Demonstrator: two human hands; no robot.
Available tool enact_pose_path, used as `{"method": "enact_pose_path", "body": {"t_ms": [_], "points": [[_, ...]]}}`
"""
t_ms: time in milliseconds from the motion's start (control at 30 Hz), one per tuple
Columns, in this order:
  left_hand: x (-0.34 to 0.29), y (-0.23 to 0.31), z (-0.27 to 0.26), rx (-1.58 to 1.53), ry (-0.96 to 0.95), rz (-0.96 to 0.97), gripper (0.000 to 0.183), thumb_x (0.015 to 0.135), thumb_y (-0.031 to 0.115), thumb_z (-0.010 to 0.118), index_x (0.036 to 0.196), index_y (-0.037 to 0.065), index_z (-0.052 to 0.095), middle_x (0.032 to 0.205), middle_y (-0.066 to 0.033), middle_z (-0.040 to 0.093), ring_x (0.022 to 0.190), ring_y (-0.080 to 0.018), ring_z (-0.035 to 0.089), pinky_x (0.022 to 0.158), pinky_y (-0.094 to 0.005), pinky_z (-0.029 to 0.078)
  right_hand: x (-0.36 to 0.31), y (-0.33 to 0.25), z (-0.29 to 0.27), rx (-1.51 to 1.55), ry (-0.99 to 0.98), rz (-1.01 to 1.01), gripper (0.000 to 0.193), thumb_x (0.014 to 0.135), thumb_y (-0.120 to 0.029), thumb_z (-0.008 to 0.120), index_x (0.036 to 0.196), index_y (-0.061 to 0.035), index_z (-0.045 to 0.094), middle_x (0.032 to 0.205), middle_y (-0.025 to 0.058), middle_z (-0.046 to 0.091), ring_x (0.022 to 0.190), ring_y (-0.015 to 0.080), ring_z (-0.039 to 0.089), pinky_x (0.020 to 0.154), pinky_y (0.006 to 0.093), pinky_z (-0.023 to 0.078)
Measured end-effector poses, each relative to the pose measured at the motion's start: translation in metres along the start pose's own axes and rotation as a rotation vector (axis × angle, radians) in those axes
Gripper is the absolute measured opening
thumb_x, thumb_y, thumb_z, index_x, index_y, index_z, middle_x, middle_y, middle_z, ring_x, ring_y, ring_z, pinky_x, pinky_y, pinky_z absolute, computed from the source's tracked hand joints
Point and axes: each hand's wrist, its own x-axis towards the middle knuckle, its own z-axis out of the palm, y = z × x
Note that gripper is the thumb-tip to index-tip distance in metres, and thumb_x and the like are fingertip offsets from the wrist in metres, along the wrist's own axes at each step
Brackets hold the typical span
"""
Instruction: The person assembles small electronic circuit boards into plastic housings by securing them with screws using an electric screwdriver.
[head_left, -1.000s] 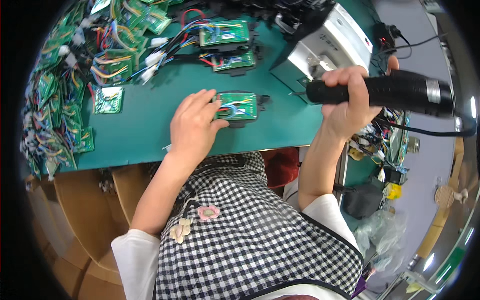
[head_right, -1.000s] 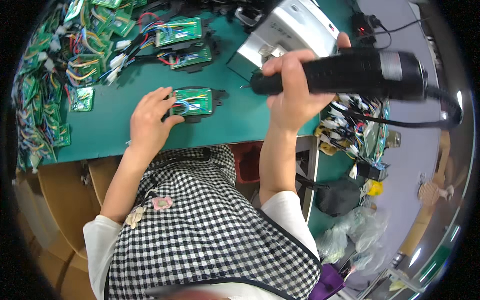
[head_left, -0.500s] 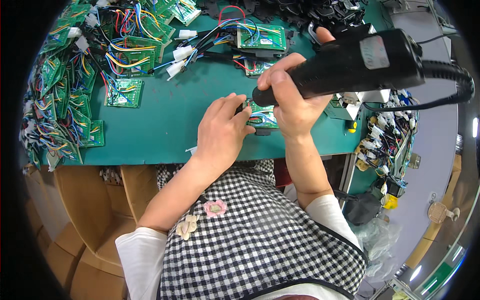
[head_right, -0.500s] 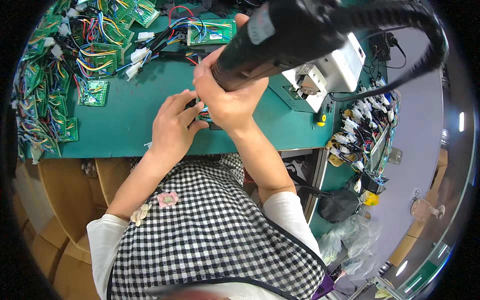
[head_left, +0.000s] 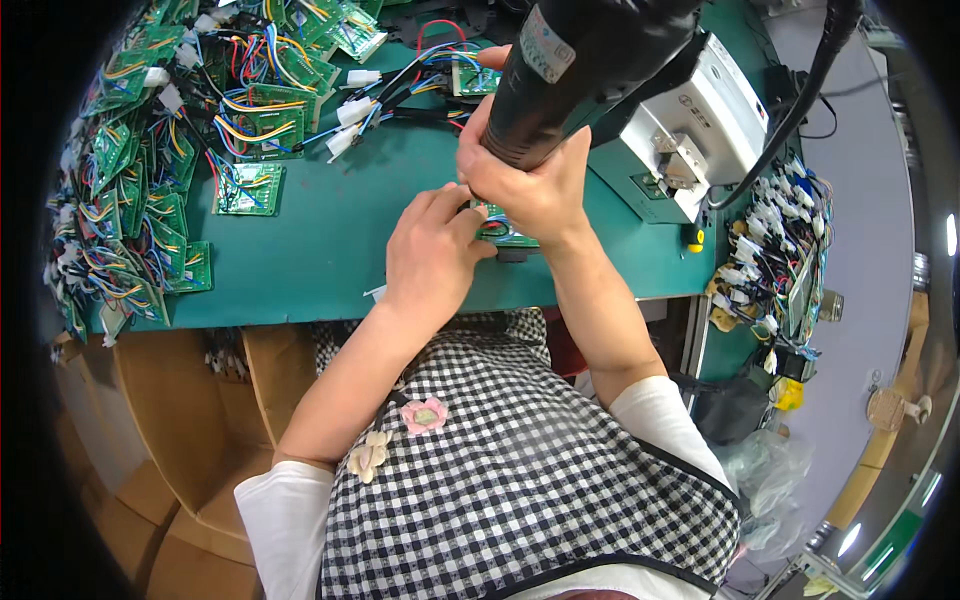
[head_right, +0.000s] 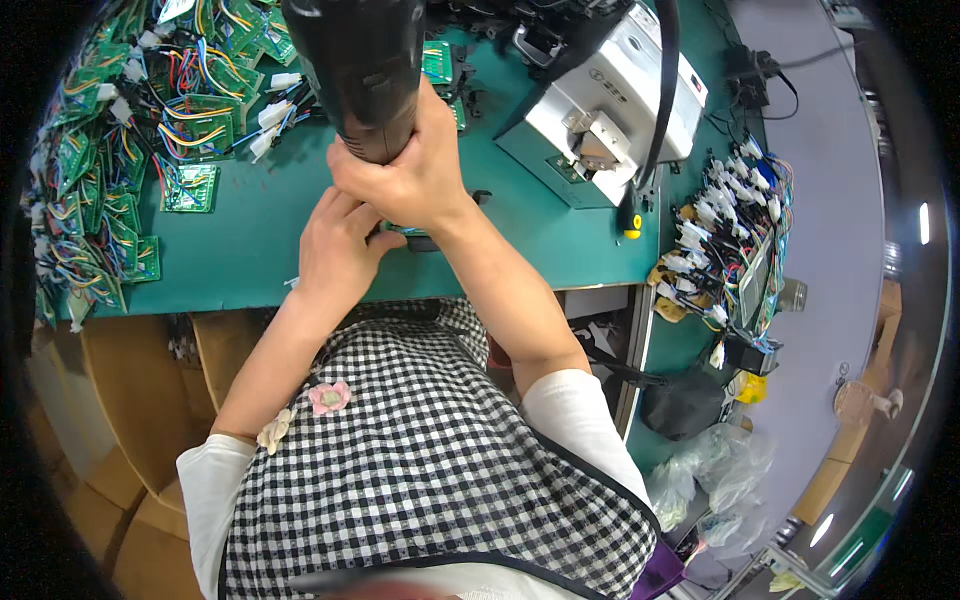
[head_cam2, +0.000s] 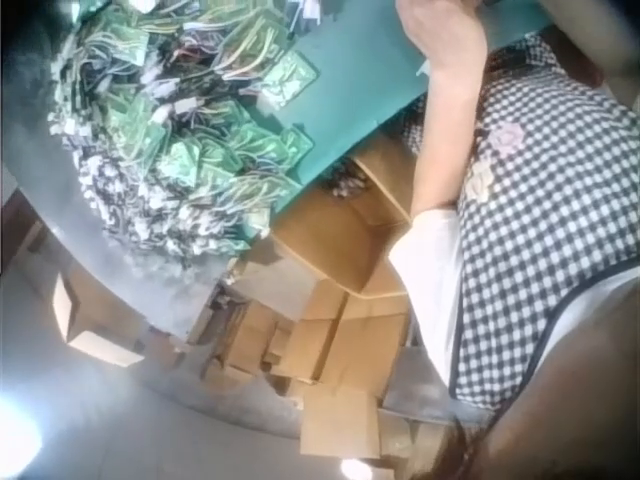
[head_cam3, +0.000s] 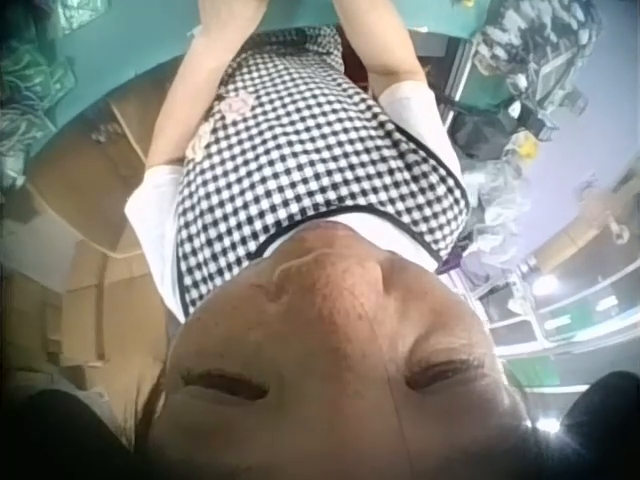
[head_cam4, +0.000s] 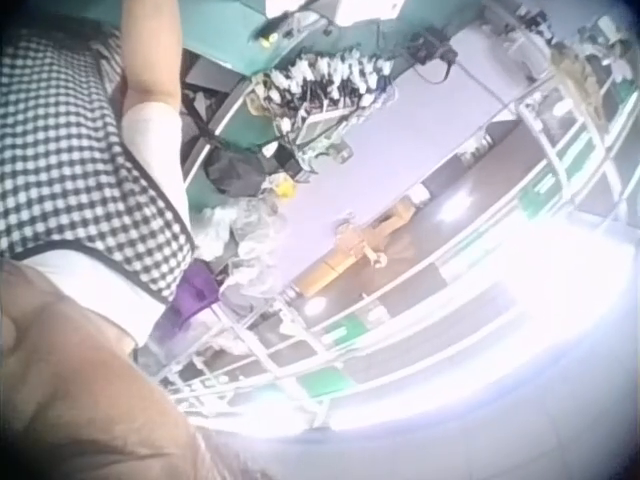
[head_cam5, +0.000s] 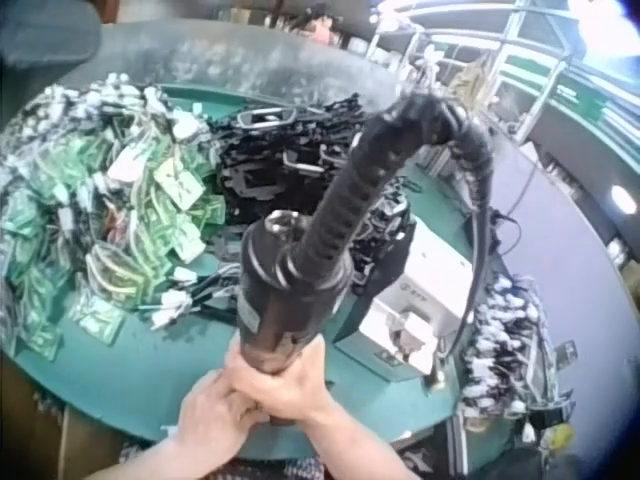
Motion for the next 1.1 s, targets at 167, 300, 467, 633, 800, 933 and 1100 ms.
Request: {"method": "enact_pose_path", "body": {"t_ms": [167, 300, 467, 633, 800, 933, 1100], "points": [[0.003, -0.002, -0.006, -0.028, 0.018, 0.047, 0.039, 0.055, 0.008, 0.076, 0.091, 0.003, 0.061, 0.101, -0.0086, 0.059, 0.092, -0.0273, 0.055, 0.078, -0.0367, 0.046, -0.011, -0.037, -0.091, -0.749, 0.031, -0.795, 0.053, 0.071, 0.005, 0.056, 0.121, 0.0013, 0.042, 0.065, 0.0051, 0.054, 0.053, 0.0139, 0.054, 0.054, 0.0261, 0.047], [0.012, 0.005, -0.011, 0.066, -0.094, 0.034, 0.058, 0.055, 0.003, 0.076, 0.109, 0.005, 0.054, 0.108, -0.0098, 0.057, 0.101, -0.0291, 0.052, 0.088, -0.0384, 0.040, -0.014, -0.067, -0.115, -0.077, 0.648, -0.500, 0.070, 0.075, 0.006, 0.054, 0.133, -0.0001, 0.016, 0.064, 0.0081, 0.055, 0.052, 0.0159, 0.055, 0.054, 0.0290, 0.049], [0.014, 0.004, -0.010, 0.056, -0.082, 0.062, 0.077, 0.059, 0.000, 0.074, 0.128, 0.010, 0.042, 0.109, -0.0135, 0.055, 0.104, -0.0311, 0.050, 0.097, -0.0439, 0.035, -0.009, -0.052, -0.112, -0.126, 0.507, -0.386, 0.063, 0.073, 0.007, 0.056, 0.128, 0.0060, 0.026, 0.063, 0.0073, 0.057, 0.050, 0.0150, 0.055, 0.056, 0.0262, 0.048], [0.014, 0.000, -0.006, -0.078, -0.037, 0.063, 0.082, 0.060, 0.002, 0.075, 0.133, 0.012, 0.037, 0.107, -0.0132, 0.056, 0.102, -0.0316, 0.051, 0.097, -0.0438, 0.034, -0.038, -0.056, -0.088, 0.106, 0.512, -0.369, 0.070, 0.076, -0.001, 0.053, 0.133, 0.0028, 0.012, 0.061, 0.0098, 0.052, 0.051, 0.0184, 0.055, 0.054, 0.0321, 0.049], [0.015, -0.008, 0.002, -0.098, 0.000, 0.119, 0.084, 0.056, 0.004, 0.076, 0.131, 0.012, 0.038, 0.104, -0.0120, 0.057, 0.099, -0.0302, 0.052, 0.093, -0.0431, 0.037, -0.047, -0.037, -0.019, 0.236, 0.421, -0.261, 0.077, 0.076, 0.000, 0.057, 0.137, -0.0008, 0.008, 0.067, 0.0107, 0.055, 0.054, 0.0174, 0.055, 0.056, 0.0308, 0.049], [0.013, -0.011, 0.006, -0.065, 0.031, 0.138, 0.086, 0.057, 0.010, 0.077, 0.132, 0.012, 0.035, 0.099, -0.0085, 0.056, 0.096, -0.0263, 0.053, 0.091, -0.0422, 0.037, -0.041, -0.022, 0.000, 0.284, 0.308, -0.193, 0.077, 0.074, 0.003, 0.059, 0.135, 0.0015, 0.011, 0.067, 0.0100, 0.056, 0.056, 0.0149, 0.056, 0.056, 0.0252, 0.048], [0.010, -0.012, 0.006, -0.081, 0.052, 0.136, 0.086, 0.057, 0.010, 0.077, 0.132, 0.012, 0.035, 0.097, -0.0066, 0.055, 0.096, -0.0244, 0.053, 0.092, -0.0417, 0.037, -0.037, -0.014, 0.008, 0.208, 0.295, -0.142, 0.076, 0.073, 0.005, 0.058, 0.133, 0.0054, 0.011, 0.066, 0.0085, 0.056, 0.057, 0.0129, 0.056, 0.056, 0.0229, 0.048]]}}
